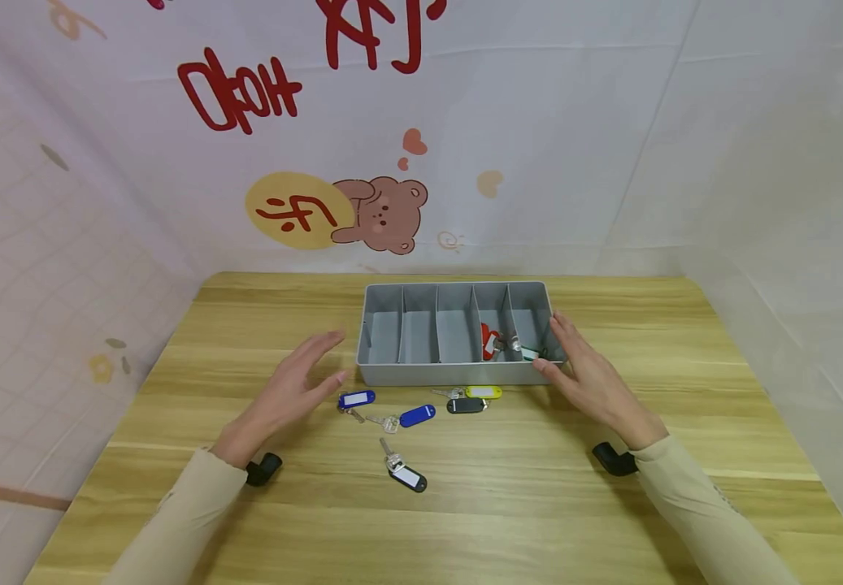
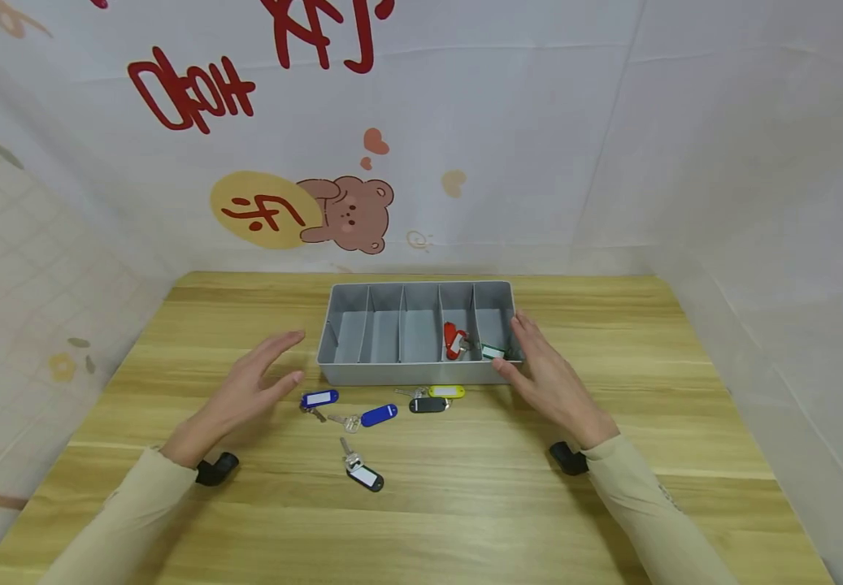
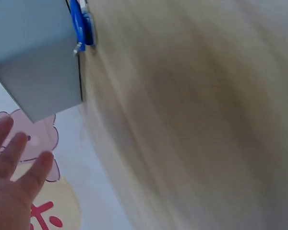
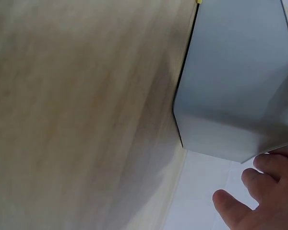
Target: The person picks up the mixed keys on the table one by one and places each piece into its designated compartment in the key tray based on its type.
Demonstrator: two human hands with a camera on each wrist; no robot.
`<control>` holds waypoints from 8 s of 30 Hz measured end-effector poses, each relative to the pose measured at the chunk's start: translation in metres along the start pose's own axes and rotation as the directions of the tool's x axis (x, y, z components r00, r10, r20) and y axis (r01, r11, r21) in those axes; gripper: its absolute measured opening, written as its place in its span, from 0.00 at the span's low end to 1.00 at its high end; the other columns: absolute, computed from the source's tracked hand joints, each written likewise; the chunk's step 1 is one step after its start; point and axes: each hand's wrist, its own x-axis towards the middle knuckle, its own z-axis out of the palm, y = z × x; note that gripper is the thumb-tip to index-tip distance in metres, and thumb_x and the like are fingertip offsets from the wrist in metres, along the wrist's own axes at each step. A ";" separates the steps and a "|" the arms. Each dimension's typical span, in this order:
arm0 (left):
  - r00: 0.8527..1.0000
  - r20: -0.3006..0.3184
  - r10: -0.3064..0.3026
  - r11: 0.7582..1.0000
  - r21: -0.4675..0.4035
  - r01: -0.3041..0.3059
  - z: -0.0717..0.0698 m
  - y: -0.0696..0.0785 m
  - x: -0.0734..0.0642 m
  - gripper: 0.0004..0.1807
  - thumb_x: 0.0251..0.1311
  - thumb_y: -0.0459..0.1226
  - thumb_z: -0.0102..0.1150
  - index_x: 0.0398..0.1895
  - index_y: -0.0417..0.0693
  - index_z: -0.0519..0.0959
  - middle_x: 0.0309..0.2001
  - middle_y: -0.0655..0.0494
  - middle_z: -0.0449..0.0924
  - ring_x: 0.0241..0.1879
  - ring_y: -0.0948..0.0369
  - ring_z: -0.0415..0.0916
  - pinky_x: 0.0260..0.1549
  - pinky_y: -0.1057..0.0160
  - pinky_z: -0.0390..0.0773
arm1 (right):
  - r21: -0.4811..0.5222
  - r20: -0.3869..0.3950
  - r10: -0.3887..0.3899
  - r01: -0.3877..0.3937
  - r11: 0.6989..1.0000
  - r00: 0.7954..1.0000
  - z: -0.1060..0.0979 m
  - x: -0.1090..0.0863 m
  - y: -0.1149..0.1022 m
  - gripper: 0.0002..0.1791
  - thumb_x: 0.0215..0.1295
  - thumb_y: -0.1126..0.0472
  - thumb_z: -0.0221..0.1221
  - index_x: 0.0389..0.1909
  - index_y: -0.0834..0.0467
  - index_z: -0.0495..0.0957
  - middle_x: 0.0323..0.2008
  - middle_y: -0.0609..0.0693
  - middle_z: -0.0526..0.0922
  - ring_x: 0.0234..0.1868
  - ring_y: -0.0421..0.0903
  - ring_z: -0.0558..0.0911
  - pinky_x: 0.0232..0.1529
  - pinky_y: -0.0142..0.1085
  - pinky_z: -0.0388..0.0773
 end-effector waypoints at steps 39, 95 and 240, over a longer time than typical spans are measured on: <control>0.946 0.321 0.044 0.995 -0.099 -0.013 0.007 -0.035 0.000 0.15 0.69 0.28 0.63 0.56 0.44 0.84 0.56 0.53 0.83 0.58 0.51 0.78 0.59 0.47 0.76 | -0.001 0.001 -0.009 0.009 1.000 1.000 0.000 -0.002 0.002 0.46 0.78 0.43 0.56 0.82 0.64 0.48 0.83 0.60 0.47 0.80 0.66 0.52 0.71 0.66 0.56; 0.976 -0.207 0.065 0.971 -0.214 -0.110 0.015 0.058 0.003 0.06 0.62 0.30 0.71 0.39 0.50 0.89 0.41 0.62 0.87 0.46 0.60 0.84 0.53 0.54 0.80 | 0.045 0.000 0.000 0.000 0.999 1.000 0.002 -0.003 0.003 0.47 0.78 0.44 0.56 0.83 0.62 0.45 0.83 0.57 0.44 0.81 0.63 0.50 0.73 0.65 0.54; 0.896 0.400 0.191 0.964 0.096 -0.248 0.052 0.030 0.010 0.20 0.70 0.46 0.66 0.60 0.47 0.84 0.57 0.56 0.81 0.59 0.56 0.75 0.60 0.51 0.76 | 0.005 -0.020 -0.010 0.010 1.000 1.000 0.005 -0.001 0.001 0.47 0.77 0.43 0.58 0.82 0.64 0.48 0.82 0.61 0.47 0.80 0.64 0.51 0.72 0.65 0.56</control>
